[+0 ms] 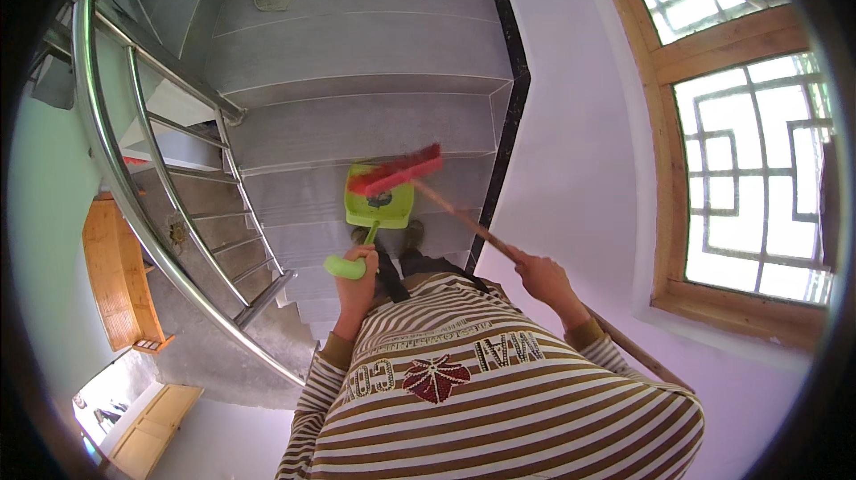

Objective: The person sweeps a spiral staircase using a red broom and a green dustpan. They sweep debris from each step into the dustpan and proceed downward, collecting the swept material as they go.

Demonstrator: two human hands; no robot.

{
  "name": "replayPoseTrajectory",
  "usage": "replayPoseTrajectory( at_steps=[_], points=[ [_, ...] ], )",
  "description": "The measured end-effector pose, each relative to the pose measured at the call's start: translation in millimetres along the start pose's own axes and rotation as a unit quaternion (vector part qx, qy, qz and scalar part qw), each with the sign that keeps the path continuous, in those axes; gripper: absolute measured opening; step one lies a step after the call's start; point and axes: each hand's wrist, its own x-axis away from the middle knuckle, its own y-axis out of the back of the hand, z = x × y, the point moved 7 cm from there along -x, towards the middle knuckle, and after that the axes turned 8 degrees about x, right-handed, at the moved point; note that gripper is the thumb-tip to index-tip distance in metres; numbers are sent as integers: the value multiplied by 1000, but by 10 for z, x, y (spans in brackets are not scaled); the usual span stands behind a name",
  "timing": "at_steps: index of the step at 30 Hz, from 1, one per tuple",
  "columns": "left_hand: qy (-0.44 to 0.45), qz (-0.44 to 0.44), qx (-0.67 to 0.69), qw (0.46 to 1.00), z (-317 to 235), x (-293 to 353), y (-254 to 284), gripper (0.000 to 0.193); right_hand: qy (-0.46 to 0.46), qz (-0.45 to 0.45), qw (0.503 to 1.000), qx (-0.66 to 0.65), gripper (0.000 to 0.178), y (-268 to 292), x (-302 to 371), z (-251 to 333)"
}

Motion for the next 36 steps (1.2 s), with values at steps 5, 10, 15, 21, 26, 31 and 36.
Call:
replayPoseTrajectory(
  at_steps=[5,10,15,21,26,31,36],
  points=[
    [2,13,-15,1000,-104,-65,-99,11,2,6,996,-89,46,253,270,-29],
    [31,29,-33,999,-96,-105,-176,12,-22,-93,995,-13,44,527,-313,41],
    [4,55,-13,998,-87,-107,-261,12,-114,-127,985,17,50,199,-1147,-514],
    [47,56,18,997,-82,-74,-336,12,-100,-86,991,-14,50,-425,-480,-837],
    [4,89,3,996,25,-165,-379,13,-115,71,962,-235,43,-388,391,-744],
    [16,91,-5,996,-20,-182,-405,12,-101,12,974,-201,41,52,487,-480],
    [18,97,-20,995,18,-181,-392,11,-148,-87,979,-110,45,139,-36,-539]
  ],
)
